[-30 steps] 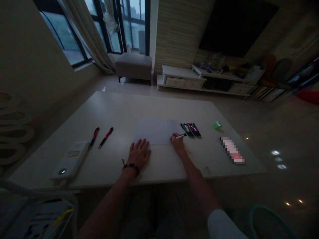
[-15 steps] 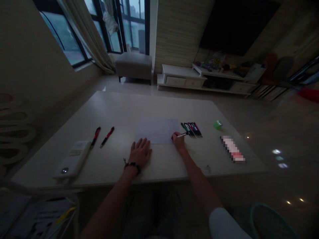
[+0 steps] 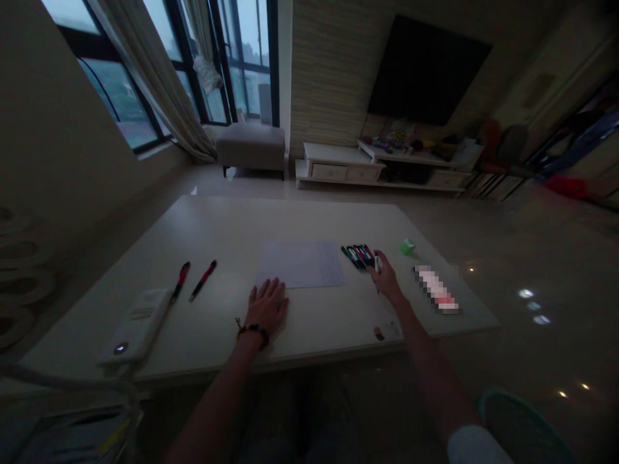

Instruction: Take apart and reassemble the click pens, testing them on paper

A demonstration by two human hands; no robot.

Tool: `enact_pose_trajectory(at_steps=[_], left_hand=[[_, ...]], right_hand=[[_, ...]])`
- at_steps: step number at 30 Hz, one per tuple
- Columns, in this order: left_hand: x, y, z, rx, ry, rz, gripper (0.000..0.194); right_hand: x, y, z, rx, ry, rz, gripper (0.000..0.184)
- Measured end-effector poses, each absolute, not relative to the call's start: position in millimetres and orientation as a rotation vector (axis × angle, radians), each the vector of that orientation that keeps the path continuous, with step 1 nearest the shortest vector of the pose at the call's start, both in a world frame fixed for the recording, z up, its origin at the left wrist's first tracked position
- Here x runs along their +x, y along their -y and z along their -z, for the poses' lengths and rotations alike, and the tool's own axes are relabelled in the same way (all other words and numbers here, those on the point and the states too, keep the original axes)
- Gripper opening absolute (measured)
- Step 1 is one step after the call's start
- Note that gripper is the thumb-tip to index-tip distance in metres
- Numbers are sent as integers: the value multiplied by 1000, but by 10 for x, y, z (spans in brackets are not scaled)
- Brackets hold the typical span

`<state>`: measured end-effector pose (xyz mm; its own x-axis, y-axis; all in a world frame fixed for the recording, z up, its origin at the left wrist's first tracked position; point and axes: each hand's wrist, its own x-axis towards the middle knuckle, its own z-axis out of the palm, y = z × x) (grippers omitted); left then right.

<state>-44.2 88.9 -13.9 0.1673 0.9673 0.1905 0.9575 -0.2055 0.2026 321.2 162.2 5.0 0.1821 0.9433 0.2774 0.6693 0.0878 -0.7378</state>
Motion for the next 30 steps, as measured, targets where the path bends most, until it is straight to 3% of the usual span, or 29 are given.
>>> enact_pose_trajectory(at_steps=[6, 14, 19, 23, 27, 30], left_hand=[[-454, -895, 151, 2384, -1978, -407, 48], [-489, -906, 175, 2380, -1970, -430, 48], [-448, -874, 170, 2358, -1942, -470, 46], [-482, -808, 84, 2344, -1972, -712, 42], [-919, -873, -158, 2026, -2250, -893, 34], [-1418, -966, -356, 1734, -2544, -732, 34]], right_hand=[[3712, -1979, 81, -2079, 1674, -206, 51], [3744, -2233, 367, -1879, 1619, -190, 42], [3723, -1992, 494, -1723, 1393, -148, 44], [3723, -1662, 557, -1714, 1247, -124, 47], [3656, -1264, 570, -1701, 1333, -128, 45], [3546, -978, 559, -1696, 1307, -159, 43]])
